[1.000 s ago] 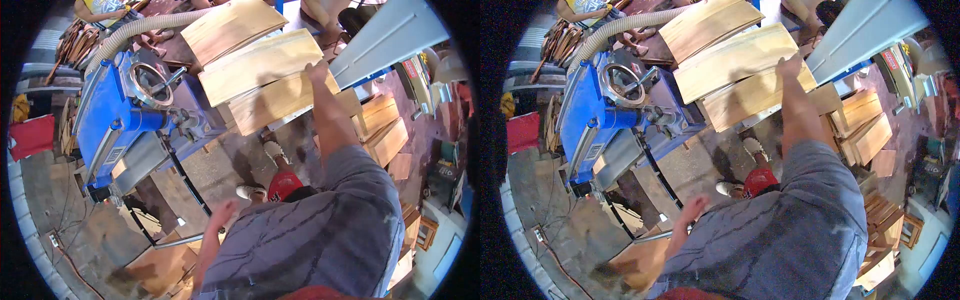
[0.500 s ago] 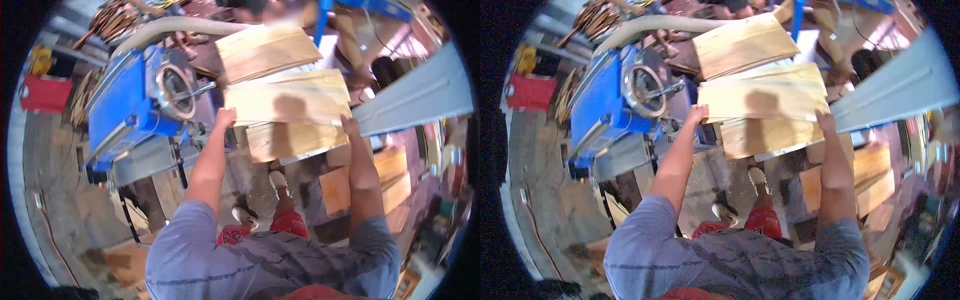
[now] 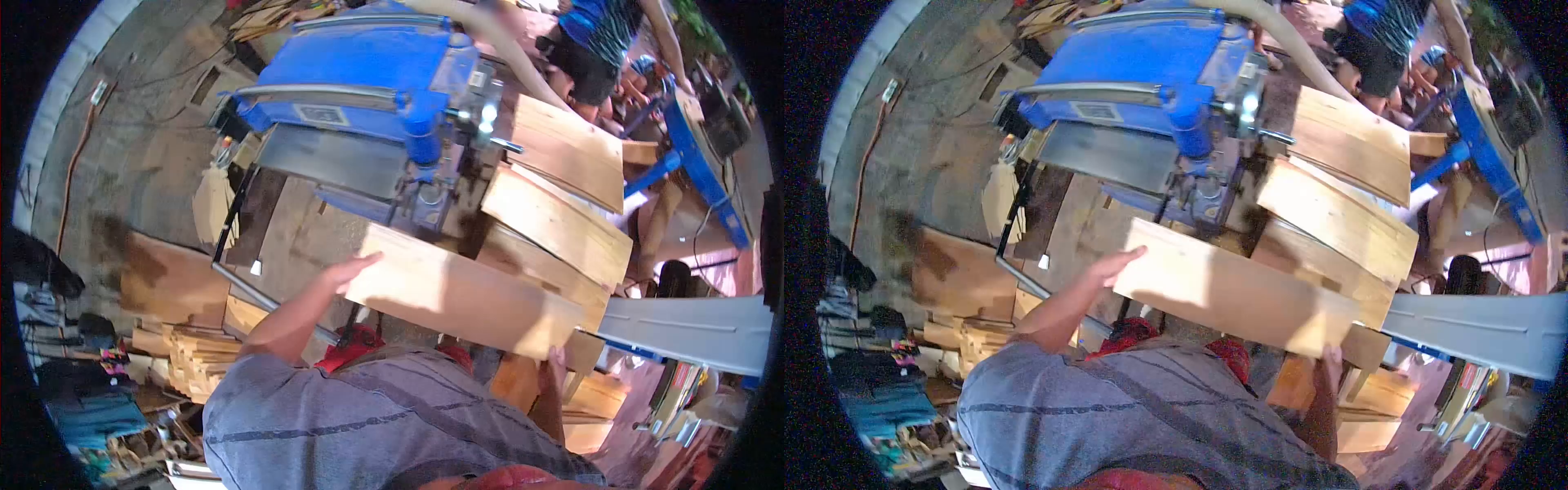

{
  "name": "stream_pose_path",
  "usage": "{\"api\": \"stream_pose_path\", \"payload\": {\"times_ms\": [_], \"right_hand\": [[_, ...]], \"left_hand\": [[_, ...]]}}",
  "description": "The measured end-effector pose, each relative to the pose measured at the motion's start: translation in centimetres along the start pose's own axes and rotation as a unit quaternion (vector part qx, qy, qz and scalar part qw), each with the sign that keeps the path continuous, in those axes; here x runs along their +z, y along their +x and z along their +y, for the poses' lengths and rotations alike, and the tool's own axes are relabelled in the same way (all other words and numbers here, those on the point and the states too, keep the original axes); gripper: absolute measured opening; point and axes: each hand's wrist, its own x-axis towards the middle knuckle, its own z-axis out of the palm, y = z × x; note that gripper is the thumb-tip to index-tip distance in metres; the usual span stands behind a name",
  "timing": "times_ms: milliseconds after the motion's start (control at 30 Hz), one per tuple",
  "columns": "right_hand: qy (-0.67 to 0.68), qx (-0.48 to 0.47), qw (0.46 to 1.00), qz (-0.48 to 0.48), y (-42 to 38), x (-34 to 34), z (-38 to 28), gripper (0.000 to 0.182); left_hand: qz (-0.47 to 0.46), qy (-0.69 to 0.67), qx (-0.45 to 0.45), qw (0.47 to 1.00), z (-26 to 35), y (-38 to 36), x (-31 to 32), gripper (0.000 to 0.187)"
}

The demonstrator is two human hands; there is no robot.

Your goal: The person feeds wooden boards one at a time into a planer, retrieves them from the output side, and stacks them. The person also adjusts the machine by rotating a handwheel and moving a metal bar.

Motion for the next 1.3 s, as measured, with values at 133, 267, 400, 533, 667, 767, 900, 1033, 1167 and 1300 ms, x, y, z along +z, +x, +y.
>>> {"api": "stream_pose_path", "payload": {"times_ms": [133, 267, 400, 533, 667, 767, 900, 1033, 1167, 1300], "right_hand": [[-0.139, -0.007, 0.986, -0.088, 2.6, 13.8, -0.4, 0.033], [-0.051, -0.039, 0.955, -0.291, -1.3, 33.6, 0.6, 0.029], [-0.314, -0.146, 0.852, -0.393, -5.3, 46.6, 6.9, 0.036], [-0.537, -0.305, 0.679, -0.397, -4.8, 48.3, 17.2, 0.042], [-0.792, -0.383, 0.346, -0.325, -7.9, 47.6, 20.1, 0.045], [-0.792, -0.383, 0.364, -0.305, -6.7, 45.5, 22.4, 0.045], [-0.753, -0.403, 0.419, -0.309, -8.4, 45.8, 21.2, 0.043], [-0.786, -0.367, 0.408, -0.287, -8.8, 46.4, 21.3, 0.039], [-0.792, -0.362, 0.405, -0.277, -7.7, 45.7, 22.0, 0.038], [-0.784, -0.379, 0.406, -0.276, -9.2, 45.9, 21.5, 0.037]], "left_hand": [[0.13, -0.054, 0.15, 0.979, -2.9, -7.9, -12.3, 0.07], [0.135, -0.342, 0.193, 0.91, -14.6, -12.5, -25.6, 0.063], [0.194, -0.44, 0.279, 0.831, -24.3, -16.1, -31.5, 0.057], [0.248, -0.5, 0.265, 0.786, -23.2, -17.7, -31.7, 0.058], [0.227, -0.482, 0.276, 0.8, -20.6, -15.4, -32.6, 0.058], [0.259, -0.465, 0.282, 0.798, -19.7, -12.7, -34.6, 0.057], [0.227, -0.458, 0.32, 0.798, -16.9, -10.9, -36.3, 0.054], [0.28, -0.471, 0.216, 0.808, -13.6, -9.7, -36.1, 0.056], [0.291, -0.545, 0.23, 0.752, -11.3, -6.6, -35.0, 0.059], [0.26, -0.554, 0.243, 0.752, -9.4, -2.9, -34.8, 0.06]]}}
